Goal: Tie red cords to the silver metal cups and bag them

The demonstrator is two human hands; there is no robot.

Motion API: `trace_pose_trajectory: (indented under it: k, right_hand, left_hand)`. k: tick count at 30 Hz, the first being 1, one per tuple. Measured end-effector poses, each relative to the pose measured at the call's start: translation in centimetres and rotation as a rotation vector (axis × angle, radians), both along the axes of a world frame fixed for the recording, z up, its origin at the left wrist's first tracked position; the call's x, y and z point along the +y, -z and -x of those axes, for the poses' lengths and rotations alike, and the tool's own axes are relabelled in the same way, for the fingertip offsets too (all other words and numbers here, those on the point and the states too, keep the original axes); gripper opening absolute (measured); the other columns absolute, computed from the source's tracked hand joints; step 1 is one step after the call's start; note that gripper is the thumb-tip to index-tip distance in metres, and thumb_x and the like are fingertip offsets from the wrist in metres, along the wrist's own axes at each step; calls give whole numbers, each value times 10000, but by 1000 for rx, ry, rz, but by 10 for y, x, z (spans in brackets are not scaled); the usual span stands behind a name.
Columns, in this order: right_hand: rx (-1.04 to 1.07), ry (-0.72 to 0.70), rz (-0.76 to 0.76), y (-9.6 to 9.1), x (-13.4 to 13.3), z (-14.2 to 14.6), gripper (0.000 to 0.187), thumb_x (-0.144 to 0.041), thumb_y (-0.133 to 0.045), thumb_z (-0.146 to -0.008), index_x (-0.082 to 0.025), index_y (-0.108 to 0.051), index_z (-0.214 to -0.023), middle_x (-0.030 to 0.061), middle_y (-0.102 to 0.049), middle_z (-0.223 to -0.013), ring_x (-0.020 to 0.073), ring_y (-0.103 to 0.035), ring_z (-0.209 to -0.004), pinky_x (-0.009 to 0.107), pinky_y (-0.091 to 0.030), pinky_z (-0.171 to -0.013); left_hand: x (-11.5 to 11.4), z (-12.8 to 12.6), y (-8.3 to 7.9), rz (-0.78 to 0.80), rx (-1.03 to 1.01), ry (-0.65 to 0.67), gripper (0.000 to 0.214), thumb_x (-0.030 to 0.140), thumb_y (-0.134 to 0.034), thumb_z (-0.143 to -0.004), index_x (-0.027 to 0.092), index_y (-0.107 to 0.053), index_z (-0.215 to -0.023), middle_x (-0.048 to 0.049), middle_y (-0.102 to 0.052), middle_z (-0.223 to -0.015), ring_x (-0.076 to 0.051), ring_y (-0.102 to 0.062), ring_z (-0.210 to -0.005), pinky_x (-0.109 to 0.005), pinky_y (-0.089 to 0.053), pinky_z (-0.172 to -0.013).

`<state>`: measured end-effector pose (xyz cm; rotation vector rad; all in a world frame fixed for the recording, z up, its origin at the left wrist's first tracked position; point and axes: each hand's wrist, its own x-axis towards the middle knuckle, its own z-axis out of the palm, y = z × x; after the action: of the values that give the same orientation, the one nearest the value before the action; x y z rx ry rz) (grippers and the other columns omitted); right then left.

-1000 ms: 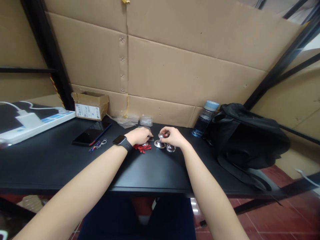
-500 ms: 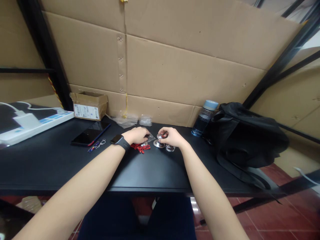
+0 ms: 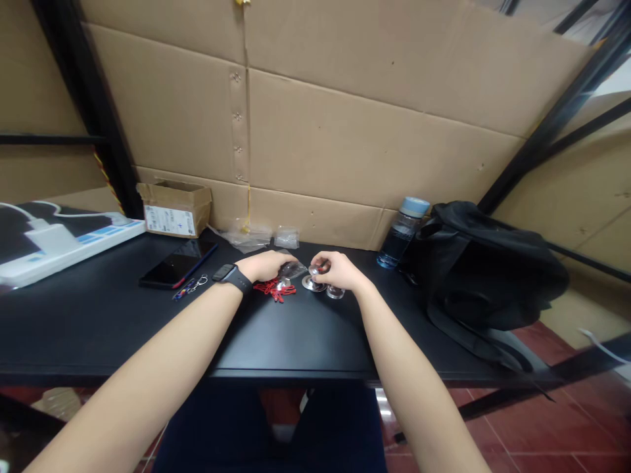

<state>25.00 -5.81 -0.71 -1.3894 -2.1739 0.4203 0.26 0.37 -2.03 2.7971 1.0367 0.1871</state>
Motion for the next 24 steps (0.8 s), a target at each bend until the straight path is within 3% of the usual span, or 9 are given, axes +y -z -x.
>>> trace_pose_trajectory:
  k: [10, 17, 20, 22, 24]
  right_hand:
    - [-12, -7, 19, 0, 0, 0, 309, -239, -819, -669, -209, -751, -969, 8, -737, -911, 137, -638, -761, 238, -466, -689]
    - [-18, -17, 29, 0, 0, 0, 318, -249, -827, -669, -216, -752, -976, 8, -739, -942, 135, -635, -757, 237, -465, -688]
    - [-20, -17, 29, 1, 0, 0, 320, -244, -826, -666, -217, -751, -976, 2, -735, -928, 133, -634, -754, 235, -461, -685]
    - [-21, -18, 29, 2, 0, 1, 316, -242, -825, -665, -217, -750, -971, -2, -732, -914, 131, -632, -747, 234, -459, -682]
    - [-20, -21, 30, 2, 0, 1, 310, -239, -823, -664, -218, -750, -965, -5, -731, -912, 128, -631, -741, 232, -458, -678]
  left_hand:
    - [-2, -2, -3, -32, 28, 2, 431, 235, -582, -929, 232, -647, -1354, -63, -649, -1418, -220, -646, -1245, -270, -459, -1067]
    - [-2, -4, 2, -9, -18, 37, 537, 440, -635, -914, 163, -622, -1373, -139, -616, -1440, -262, -603, -1296, -323, -441, -1103]
    - [2, -3, 5, -32, -24, 51, 418, 298, -542, -962, 172, -645, -1347, -130, -624, -1432, -247, -592, -1310, -327, -425, -1123]
    - [4, -3, 6, -47, -16, 40, 431, 151, -490, -940, 180, -658, -1337, -119, -623, -1430, -228, -591, -1313, -309, -415, -1130]
    - [5, -3, 7, -53, -12, 20, 457, 126, -513, -912, 183, -659, -1342, -119, -625, -1419, -230, -605, -1292, -297, -425, -1118]
